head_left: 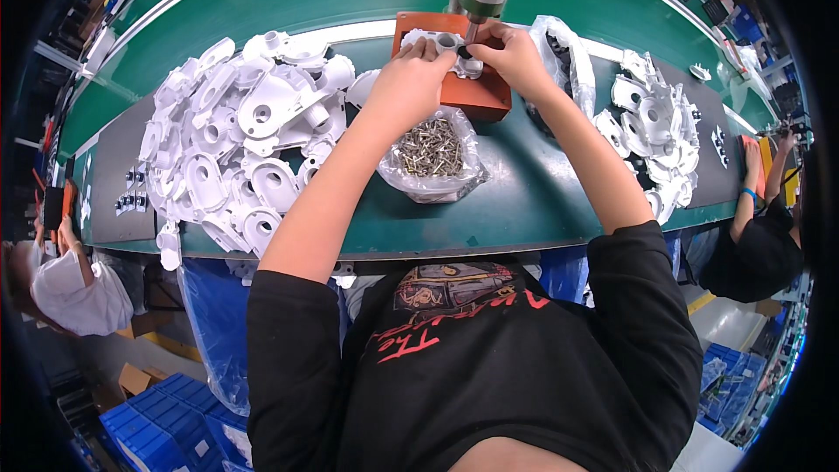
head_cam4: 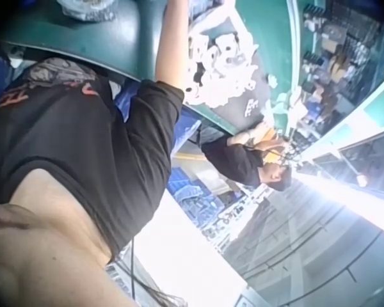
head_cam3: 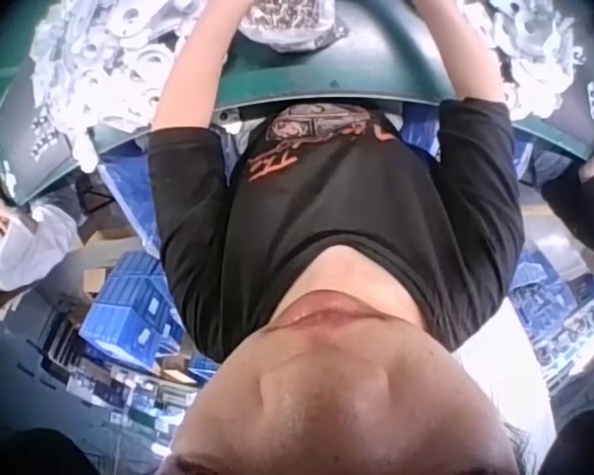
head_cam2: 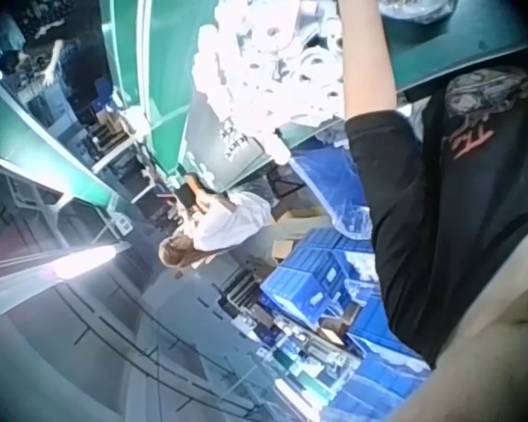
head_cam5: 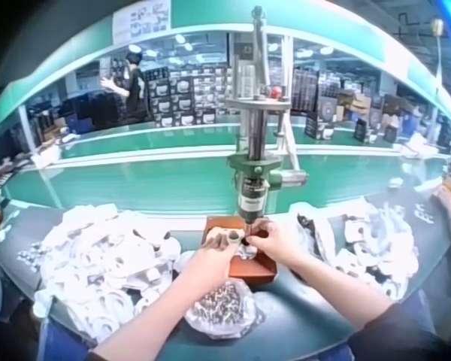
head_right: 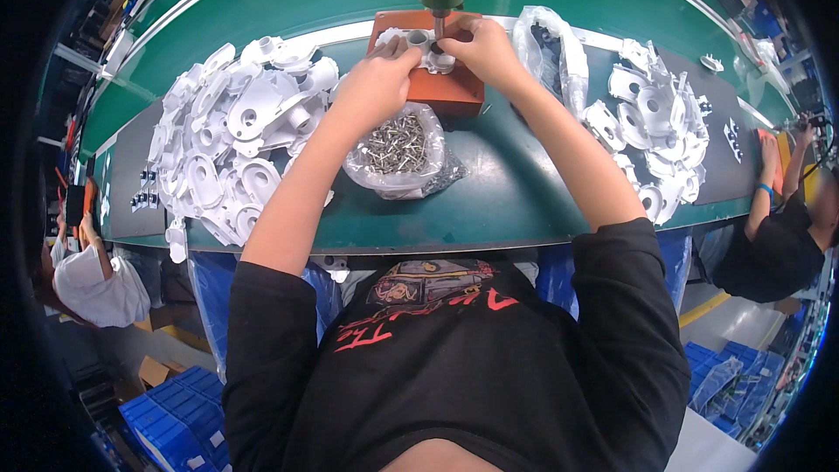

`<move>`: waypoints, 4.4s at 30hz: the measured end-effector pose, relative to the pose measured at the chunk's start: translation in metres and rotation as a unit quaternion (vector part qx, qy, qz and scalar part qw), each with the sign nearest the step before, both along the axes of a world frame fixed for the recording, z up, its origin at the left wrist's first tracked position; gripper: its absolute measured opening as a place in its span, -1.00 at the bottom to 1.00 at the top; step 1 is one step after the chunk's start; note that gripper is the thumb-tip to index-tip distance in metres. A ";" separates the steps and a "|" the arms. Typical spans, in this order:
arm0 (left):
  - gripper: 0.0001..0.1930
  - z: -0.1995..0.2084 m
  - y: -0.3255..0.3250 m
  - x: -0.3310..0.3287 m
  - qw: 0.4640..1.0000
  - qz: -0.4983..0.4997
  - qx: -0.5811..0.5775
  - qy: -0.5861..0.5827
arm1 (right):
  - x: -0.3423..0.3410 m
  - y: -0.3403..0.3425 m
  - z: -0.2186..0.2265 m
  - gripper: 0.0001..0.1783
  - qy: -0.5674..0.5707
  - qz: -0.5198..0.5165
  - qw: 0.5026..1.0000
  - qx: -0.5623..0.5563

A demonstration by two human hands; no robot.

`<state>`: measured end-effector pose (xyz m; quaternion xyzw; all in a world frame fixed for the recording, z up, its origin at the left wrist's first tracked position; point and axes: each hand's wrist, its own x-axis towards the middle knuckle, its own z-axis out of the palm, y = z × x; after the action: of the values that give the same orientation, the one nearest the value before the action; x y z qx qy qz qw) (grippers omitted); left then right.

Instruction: Assembling small white plastic components using a manual press.

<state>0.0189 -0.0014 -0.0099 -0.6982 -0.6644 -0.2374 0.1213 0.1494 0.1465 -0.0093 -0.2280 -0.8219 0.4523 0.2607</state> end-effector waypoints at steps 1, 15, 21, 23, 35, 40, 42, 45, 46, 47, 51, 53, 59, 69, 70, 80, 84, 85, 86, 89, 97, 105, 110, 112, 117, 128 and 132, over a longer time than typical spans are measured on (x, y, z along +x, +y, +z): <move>-0.77 0.002 -0.001 0.001 0.999 0.001 -0.026 -0.020 | 0.000 0.001 0.000 -0.82 0.000 0.000 1.000 0.000; -0.76 -0.003 0.001 0.001 1.000 -0.001 0.000 -0.005 | 0.000 0.002 0.021 -0.81 -0.058 -0.003 0.998 -0.001; -0.77 -0.004 0.002 0.000 1.000 -0.001 0.006 0.002 | 0.005 0.009 0.011 -0.74 -0.047 0.024 0.999 -0.002; -0.78 -0.002 0.001 0.001 1.000 0.000 0.000 -0.002 | 0.010 -0.006 0.022 -0.74 -0.054 0.018 0.998 0.031; -0.77 0.000 0.001 0.003 1.000 0.006 -0.006 0.003 | 0.010 -0.022 0.020 -0.75 -0.101 -0.031 0.975 0.196; -0.75 -0.004 0.001 0.001 1.000 0.011 -0.009 0.007 | 0.014 -0.027 0.021 -0.71 -0.088 -0.001 0.970 0.225; -0.75 -0.005 0.001 0.001 1.000 0.012 -0.013 0.007 | 0.015 -0.027 0.019 -0.71 -0.097 0.003 0.968 0.231; -0.75 -0.004 0.002 0.003 1.000 0.013 -0.019 0.004 | 0.017 -0.024 0.014 -0.71 -0.082 -0.001 0.974 0.213; -0.75 -0.004 0.002 0.003 1.000 0.015 -0.021 0.003 | 0.016 -0.023 0.012 -0.70 -0.074 -0.001 0.976 0.207; -0.75 -0.004 0.002 0.002 1.000 0.015 -0.022 0.003 | 0.016 -0.022 0.011 -0.70 -0.066 0.000 0.978 0.200; -0.75 -0.002 0.001 0.002 0.999 0.017 -0.028 0.005 | 0.015 -0.024 0.015 -0.71 -0.078 -0.007 0.977 0.197; -0.75 -0.002 0.001 0.003 0.999 0.017 -0.032 0.003 | 0.013 -0.020 0.014 -0.71 -0.073 0.002 0.974 0.215; -0.73 -0.004 0.003 0.002 0.999 0.015 -0.033 0.013 | 0.014 -0.026 0.022 -0.72 -0.113 -0.006 0.972 0.208; -0.72 -0.001 0.001 0.003 0.999 0.016 -0.043 -0.001 | 0.021 -0.027 0.016 -0.68 -0.062 0.011 0.981 0.184; -0.71 -0.002 0.002 0.003 0.999 0.014 -0.035 0.003 | 0.021 -0.025 0.013 -0.68 -0.058 0.013 0.979 0.197; -0.72 0.000 0.001 0.003 0.999 0.013 -0.041 -0.013 | 0.010 -0.019 0.019 -0.72 -0.124 0.009 0.955 0.268; -0.72 -0.005 0.003 0.001 1.000 0.009 -0.027 -0.001 | 0.005 -0.022 0.022 -0.76 -0.137 0.015 0.947 0.291; -0.72 -0.005 0.002 0.001 1.000 0.014 -0.023 0.005 | 0.006 -0.026 0.023 -0.74 -0.154 0.013 0.940 0.305; -0.72 -0.006 0.001 0.001 1.000 0.015 -0.021 0.005 | 0.006 -0.030 0.025 -0.70 -0.170 0.012 0.932 0.319; -0.71 -0.006 0.002 0.002 1.000 0.013 -0.020 -0.004 | 0.010 -0.035 0.030 -0.67 -0.214 0.017 0.924 0.316; -0.71 -0.007 0.001 0.001 0.999 0.019 -0.026 -0.004 | 0.026 -0.035 0.034 -0.62 -0.158 0.050 0.952 0.257; -0.74 -0.005 0.000 0.002 1.000 0.011 -0.013 -0.009 | 0.039 -0.026 0.044 -0.76 -0.060 0.116 0.945 -0.299; -0.75 -0.005 0.000 0.002 1.000 0.011 -0.005 -0.011 | 0.043 -0.027 0.044 -0.85 -0.030 0.098 0.923 -0.371; -0.75 -0.006 0.000 0.002 1.000 0.010 -0.002 -0.011 | 0.044 -0.023 0.041 -0.88 -0.027 0.073 0.930 -0.360; -0.76 -0.005 0.000 0.002 1.000 0.005 0.002 -0.010 | 0.044 -0.007 0.038 -0.82 -0.005 0.044 0.933 -0.356; -0.74 -0.006 0.001 0.001 1.000 0.000 -0.001 -0.019 | 0.034 0.005 0.062 -0.81 0.097 -0.008 0.921 -0.376; -0.73 -0.008 0.000 0.003 1.000 0.007 0.003 -0.017 | 0.033 0.010 0.046 -0.77 0.055 0.026 0.957 -0.282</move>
<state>0.0217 -0.0012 -0.0175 -0.6887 -0.6708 -0.2504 0.1141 0.1820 0.1566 0.0366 -0.2459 -0.6508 0.6843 0.2187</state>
